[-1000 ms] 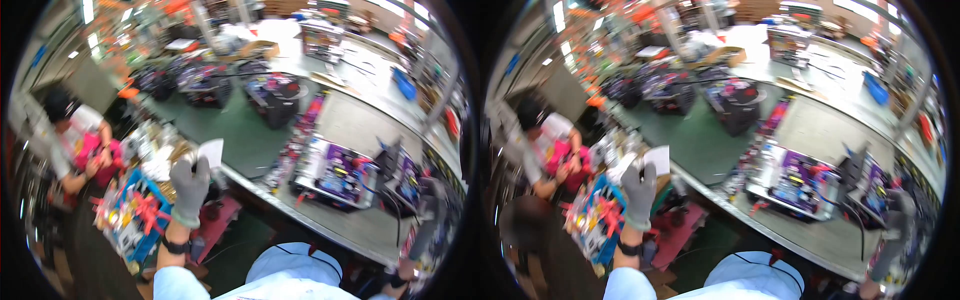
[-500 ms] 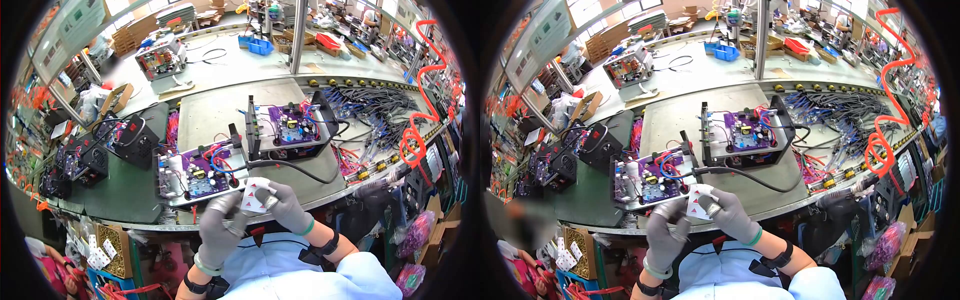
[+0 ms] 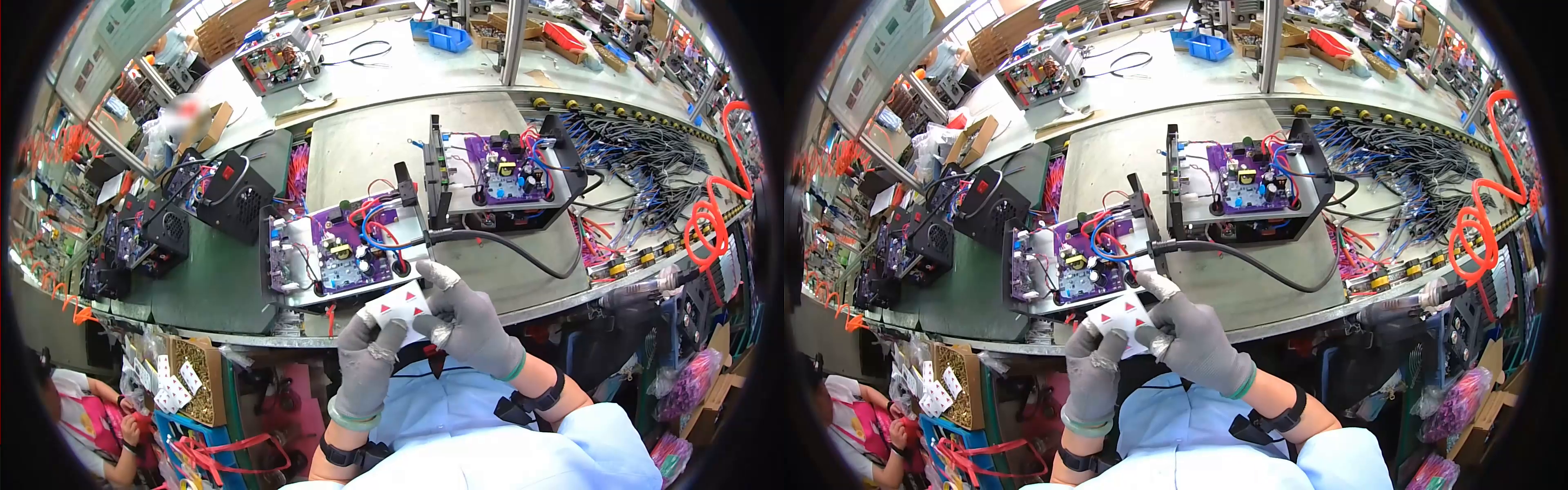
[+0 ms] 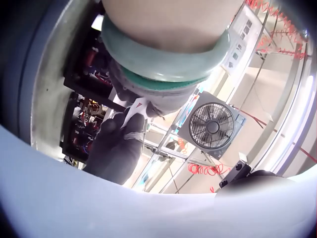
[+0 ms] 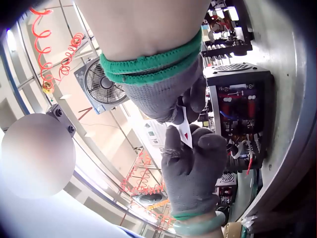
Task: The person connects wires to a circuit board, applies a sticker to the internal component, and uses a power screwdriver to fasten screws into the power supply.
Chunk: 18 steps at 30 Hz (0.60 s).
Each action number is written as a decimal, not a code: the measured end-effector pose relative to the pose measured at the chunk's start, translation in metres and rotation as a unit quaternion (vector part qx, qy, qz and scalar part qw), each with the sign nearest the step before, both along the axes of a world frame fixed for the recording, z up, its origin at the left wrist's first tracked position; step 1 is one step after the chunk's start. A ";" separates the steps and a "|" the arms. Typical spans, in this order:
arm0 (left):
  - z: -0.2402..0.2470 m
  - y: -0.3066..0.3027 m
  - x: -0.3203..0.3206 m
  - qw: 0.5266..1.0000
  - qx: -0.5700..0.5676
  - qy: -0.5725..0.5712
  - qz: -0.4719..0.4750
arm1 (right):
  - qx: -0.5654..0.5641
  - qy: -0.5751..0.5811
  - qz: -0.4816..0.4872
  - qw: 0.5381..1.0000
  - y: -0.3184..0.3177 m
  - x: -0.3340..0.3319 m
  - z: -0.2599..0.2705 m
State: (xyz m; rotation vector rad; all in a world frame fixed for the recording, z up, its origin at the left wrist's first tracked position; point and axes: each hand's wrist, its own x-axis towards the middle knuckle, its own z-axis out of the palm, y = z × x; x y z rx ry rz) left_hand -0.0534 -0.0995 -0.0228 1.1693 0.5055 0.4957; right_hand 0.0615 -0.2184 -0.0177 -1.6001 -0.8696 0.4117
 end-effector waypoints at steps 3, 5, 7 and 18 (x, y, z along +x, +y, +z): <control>-0.002 0.000 0.001 0.999 -0.047 -0.003 -0.019 | 0.012 -0.005 0.015 1.000 0.006 -0.004 0.003; 0.003 -0.001 0.003 1.000 -0.015 -0.003 -0.006 | 0.034 -0.077 -0.025 0.996 0.010 -0.003 -0.004; 0.003 -0.002 0.001 1.000 0.015 -0.002 0.007 | 0.048 -0.237 -0.104 0.965 0.010 0.001 0.001; 0.004 0.008 -0.006 0.984 0.177 -0.028 -0.006 | 0.048 -0.235 -0.065 0.969 0.022 0.001 0.009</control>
